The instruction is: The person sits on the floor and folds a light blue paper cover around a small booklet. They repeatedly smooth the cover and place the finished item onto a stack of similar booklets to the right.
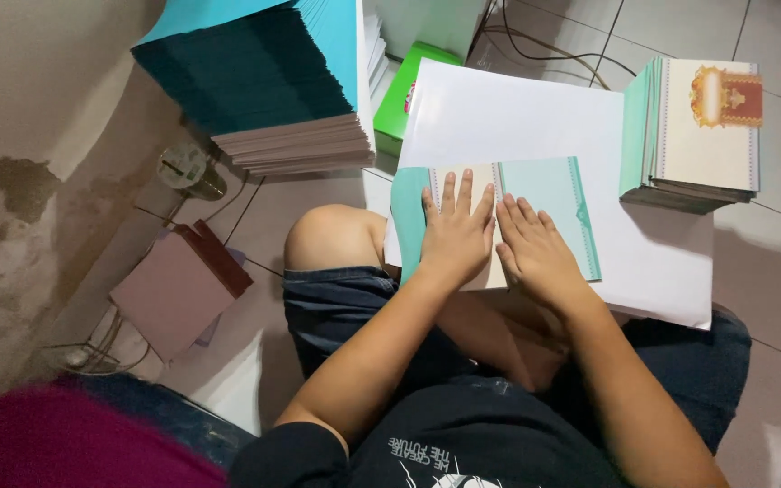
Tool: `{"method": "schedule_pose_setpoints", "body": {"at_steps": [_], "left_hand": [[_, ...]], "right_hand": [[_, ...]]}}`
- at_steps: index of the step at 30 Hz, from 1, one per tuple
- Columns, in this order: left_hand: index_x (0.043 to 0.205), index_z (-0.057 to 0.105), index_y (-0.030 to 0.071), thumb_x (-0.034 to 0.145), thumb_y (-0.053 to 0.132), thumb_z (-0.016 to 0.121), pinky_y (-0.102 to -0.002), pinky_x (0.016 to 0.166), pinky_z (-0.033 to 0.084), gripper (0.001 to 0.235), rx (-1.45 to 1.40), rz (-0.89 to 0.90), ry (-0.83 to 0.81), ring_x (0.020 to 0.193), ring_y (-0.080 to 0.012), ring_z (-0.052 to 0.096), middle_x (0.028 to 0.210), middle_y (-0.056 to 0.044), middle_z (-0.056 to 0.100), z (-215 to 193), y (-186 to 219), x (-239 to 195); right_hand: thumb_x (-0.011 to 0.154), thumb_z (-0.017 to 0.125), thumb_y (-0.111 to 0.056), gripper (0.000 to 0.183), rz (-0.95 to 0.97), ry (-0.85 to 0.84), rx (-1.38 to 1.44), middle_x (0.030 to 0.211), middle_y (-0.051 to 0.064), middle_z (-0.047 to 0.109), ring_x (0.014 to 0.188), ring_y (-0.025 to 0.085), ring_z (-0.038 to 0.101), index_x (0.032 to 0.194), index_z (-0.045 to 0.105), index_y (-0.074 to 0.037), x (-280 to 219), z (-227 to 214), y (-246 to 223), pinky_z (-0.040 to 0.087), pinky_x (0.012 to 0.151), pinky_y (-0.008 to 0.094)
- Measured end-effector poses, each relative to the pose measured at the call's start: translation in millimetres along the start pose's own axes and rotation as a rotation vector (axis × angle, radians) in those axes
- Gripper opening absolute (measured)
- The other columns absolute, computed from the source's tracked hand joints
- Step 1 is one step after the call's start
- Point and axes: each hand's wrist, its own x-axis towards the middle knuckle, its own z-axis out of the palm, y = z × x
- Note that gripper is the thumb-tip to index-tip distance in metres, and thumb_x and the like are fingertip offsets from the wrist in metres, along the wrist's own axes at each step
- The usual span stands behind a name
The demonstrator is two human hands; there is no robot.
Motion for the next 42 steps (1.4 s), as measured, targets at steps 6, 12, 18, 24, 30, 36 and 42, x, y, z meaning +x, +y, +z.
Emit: {"method": "schedule_pose_setpoints", "body": {"at_steps": [6, 12, 18, 24, 30, 36, 42], "left_hand": [[0.152, 0.045, 0.013, 0.104, 0.032, 0.036, -0.071, 0.119, 0.011, 0.052, 0.01, -0.014, 0.059, 0.153, -0.0424, 0.026, 0.163, -0.022, 0.034, 7.5, -0.6, 2.7], [0.152, 0.043, 0.01, 0.104, 0.029, 0.038, -0.071, 0.119, 0.011, 0.052, 0.017, -0.028, 0.067, 0.153, -0.0423, 0.027, 0.162, -0.022, 0.035, 10.0, 3.1, 1.4], [0.142, 0.054, 0.016, 0.081, 0.015, 0.075, -0.077, 0.113, 0.019, 0.064, 0.062, 0.198, -0.152, 0.148, -0.0532, 0.03, 0.158, -0.029, 0.036, 2.2, 29.9, -4.5], [0.132, 0.06, 0.031, 0.054, 0.029, 0.098, -0.075, 0.116, 0.014, 0.087, 0.087, 0.261, -0.478, 0.153, -0.0511, 0.015, 0.163, -0.029, 0.024, -5.4, 12.2, 23.6], [0.123, 0.071, 0.026, 0.077, 0.018, 0.084, -0.069, 0.117, 0.027, 0.048, 0.189, 0.377, -0.224, 0.147, -0.042, 0.04, 0.151, -0.019, 0.05, -33.2, 9.6, 28.2], [0.115, 0.052, 0.019, 0.098, 0.005, 0.052, -0.045, 0.082, 0.059, 0.022, -0.784, -0.03, 0.144, 0.101, -0.038, 0.074, 0.098, -0.019, 0.077, -89.9, 6.9, -2.0], [0.129, 0.048, 0.022, 0.105, 0.03, 0.055, -0.046, 0.071, 0.058, 0.027, -0.787, -0.323, 0.482, 0.089, -0.0417, 0.074, 0.09, -0.021, 0.076, -21.7, -14.9, 1.0]], "right_hand": [[0.107, 0.029, -0.043, 0.065, -0.036, 0.145, -0.012, 0.17, 0.01, 0.028, 0.156, 0.028, 0.026, 0.164, 0.028, -0.012, 63.6, 6.1, 24.5, 0.019, 0.124, 0.05], [0.106, 0.022, -0.048, 0.069, -0.004, 0.099, -0.043, 0.17, 0.012, 0.028, 0.155, 0.028, 0.027, 0.164, 0.026, -0.011, -0.4, 6.1, -1.9, 0.019, 0.124, 0.05], [0.109, 0.031, -0.042, 0.07, 0.141, 0.345, 0.376, 0.172, 0.02, 0.009, 0.157, 0.038, 0.009, 0.166, 0.012, -0.006, -29.1, 20.2, 1.5, 0.009, 0.127, 0.05], [0.113, 0.025, -0.012, 0.048, 0.292, 0.617, 1.075, 0.17, 0.022, 0.011, 0.156, 0.04, 0.006, 0.161, 0.028, -0.004, -50.3, -15.5, 16.3, 0.005, 0.129, 0.05], [0.113, 0.027, -0.031, 0.048, 0.232, 0.715, 1.547, 0.168, 0.021, 0.015, 0.156, 0.04, 0.012, 0.154, 0.034, -0.006, -50.1, -9.8, 11.8, 0.011, 0.129, 0.051], [0.102, 0.04, -0.053, 0.075, 0.145, 0.483, 1.435, 0.149, 0.03, 0.047, 0.141, 0.043, 0.045, 0.156, 0.035, -0.001, -55.2, 26.1, 38.9, 0.037, 0.116, 0.056], [0.094, 0.069, -0.007, 0.073, 0.2, 0.36, 1.191, 0.105, 0.014, 0.072, 0.093, 0.02, 0.066, 0.159, 0.037, -0.009, -55.1, -25.7, 18.3, 0.052, 0.086, 0.037]]}}
